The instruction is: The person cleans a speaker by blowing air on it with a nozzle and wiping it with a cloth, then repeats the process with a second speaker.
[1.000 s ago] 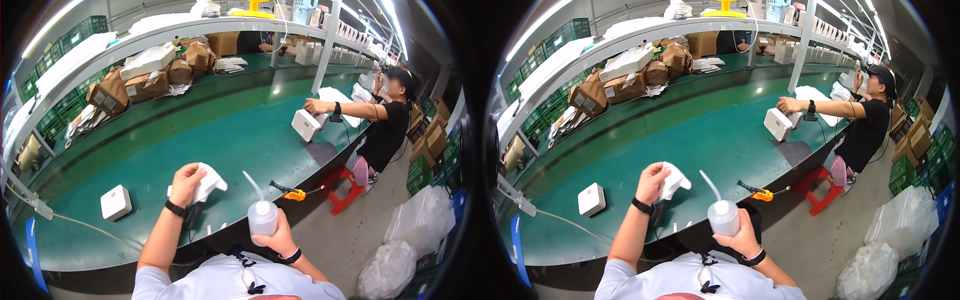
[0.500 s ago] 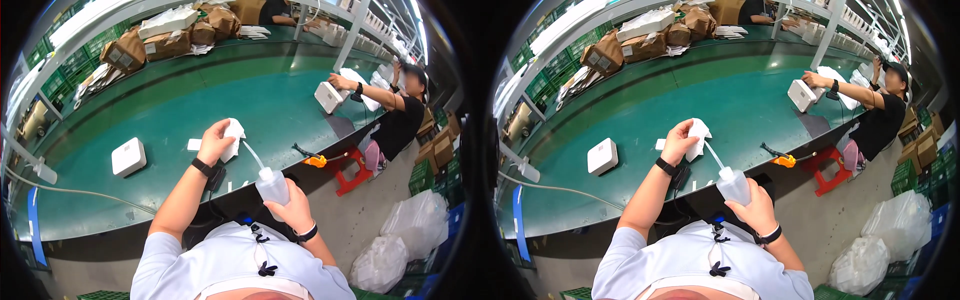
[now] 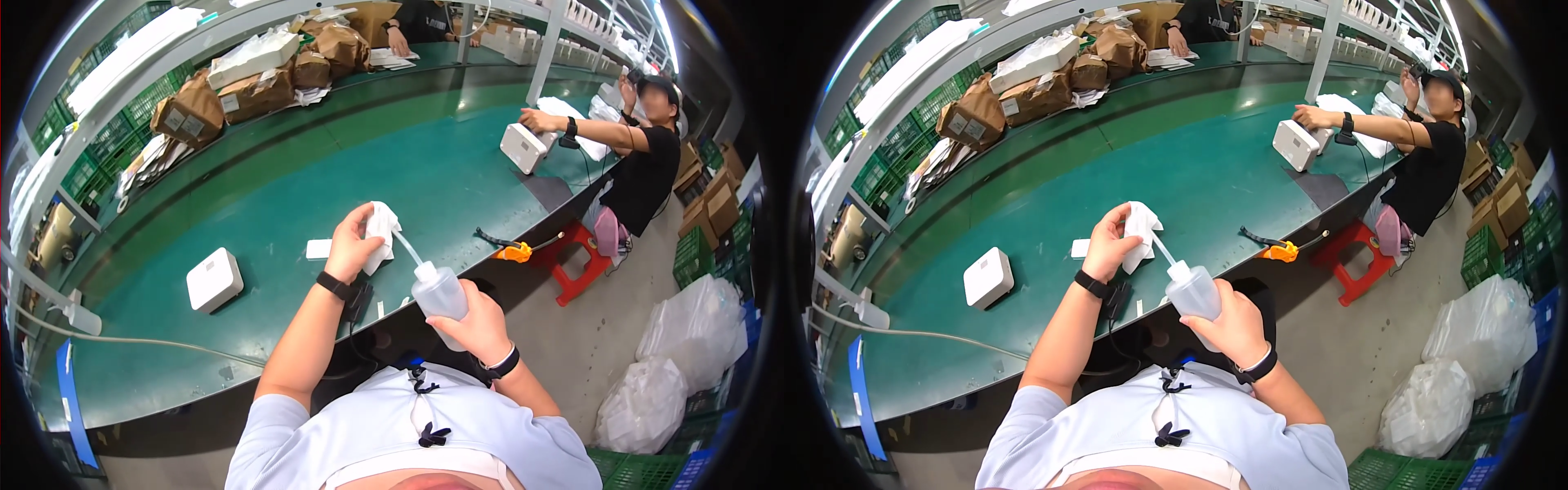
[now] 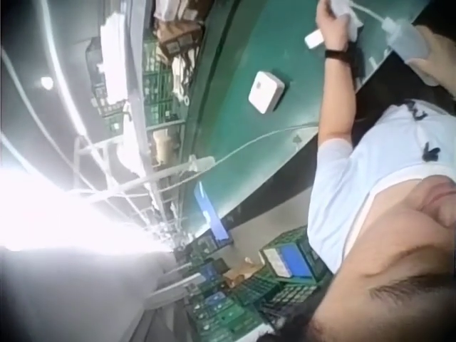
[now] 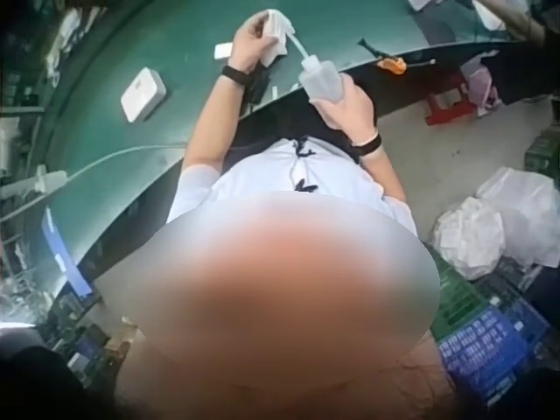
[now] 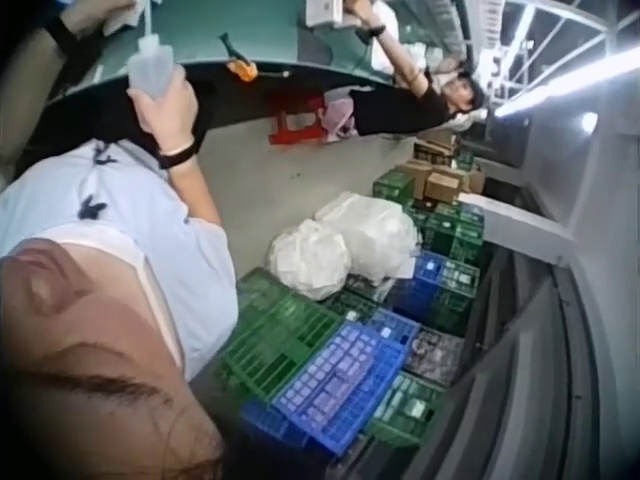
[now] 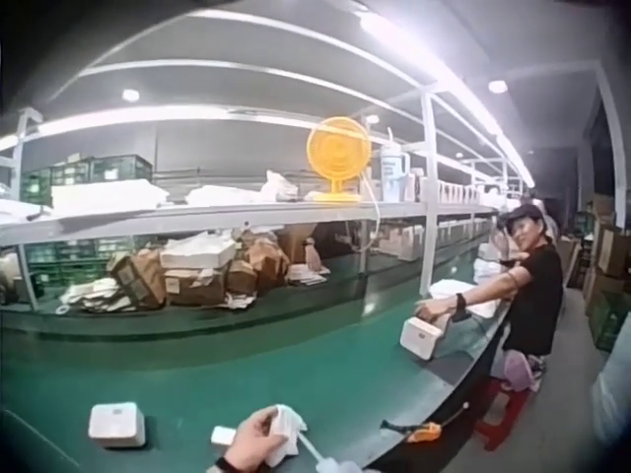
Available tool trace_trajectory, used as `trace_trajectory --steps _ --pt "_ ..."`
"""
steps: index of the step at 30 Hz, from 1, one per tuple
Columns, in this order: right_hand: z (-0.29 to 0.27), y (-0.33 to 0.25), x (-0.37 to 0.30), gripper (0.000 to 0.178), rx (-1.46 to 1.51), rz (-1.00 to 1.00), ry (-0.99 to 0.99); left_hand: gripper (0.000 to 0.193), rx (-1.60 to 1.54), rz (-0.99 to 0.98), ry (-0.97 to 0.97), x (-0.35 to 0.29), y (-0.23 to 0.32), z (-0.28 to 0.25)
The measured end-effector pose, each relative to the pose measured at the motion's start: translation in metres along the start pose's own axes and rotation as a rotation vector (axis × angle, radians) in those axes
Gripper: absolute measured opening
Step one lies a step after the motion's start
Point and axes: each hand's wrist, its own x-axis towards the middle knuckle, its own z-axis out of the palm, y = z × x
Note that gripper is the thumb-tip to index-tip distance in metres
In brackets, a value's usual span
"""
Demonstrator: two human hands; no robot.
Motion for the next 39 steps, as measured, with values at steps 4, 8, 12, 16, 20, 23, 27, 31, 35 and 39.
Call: trace_trajectory --steps 4,8,12,16,20,23,27,31,35,39 --pt "-0.001 -0.001 0.005 0.072 -0.021 0.018 0.032 0.071 0.005 0.005 -0.005 0.002 0.0 -0.001" --pt "0.0 0.0 -0.001 0.072 0.014 0.008 -0.037 0.071 0.0 0.014 -0.036 -0.003 -0.001 -0.002" --pt "0.003 0.002 0.001 0.072 0.051 0.027 0.001 0.072 -0.017 0.019 -0.056 -0.002 0.006 0.001" --pt "-0.008 0.007 0.008 0.073 0.06 0.001 -0.059 0.073 -0.027 0.003 -0.038 -0.002 0.005 0.0" --pt "-0.017 0.01 0.042 0.071 0.406 0.001 0.054 0.073 -0.082 0.012 -0.004 0.004 0.001 -0.002" --pt "-0.009 0.013 0.1 0.068 0.7 -0.039 0.214 0.073 -0.098 0.014 0.01 0.003 -0.001 -0.005" --pt "0.011 0.01 0.182 0.07 0.776 -0.041 0.261 0.074 -0.023 0.035 0.034 0.005 -0.002 -0.001" --pt "0.048 0.022 0.241 0.075 0.663 0.037 0.278 0.075 -0.019 -0.014 0.004 0.004 -0.003 0.006" --pt "0.067 0.041 0.238 0.075 0.559 0.097 0.356 0.076 -0.025 -0.027 0.035 0.002 0.001 0.004" --pt "0.062 0.029 0.165 0.068 0.663 0.127 0.239 0.074 -0.047 -0.015 0.121 0.0 0.001 -0.003"
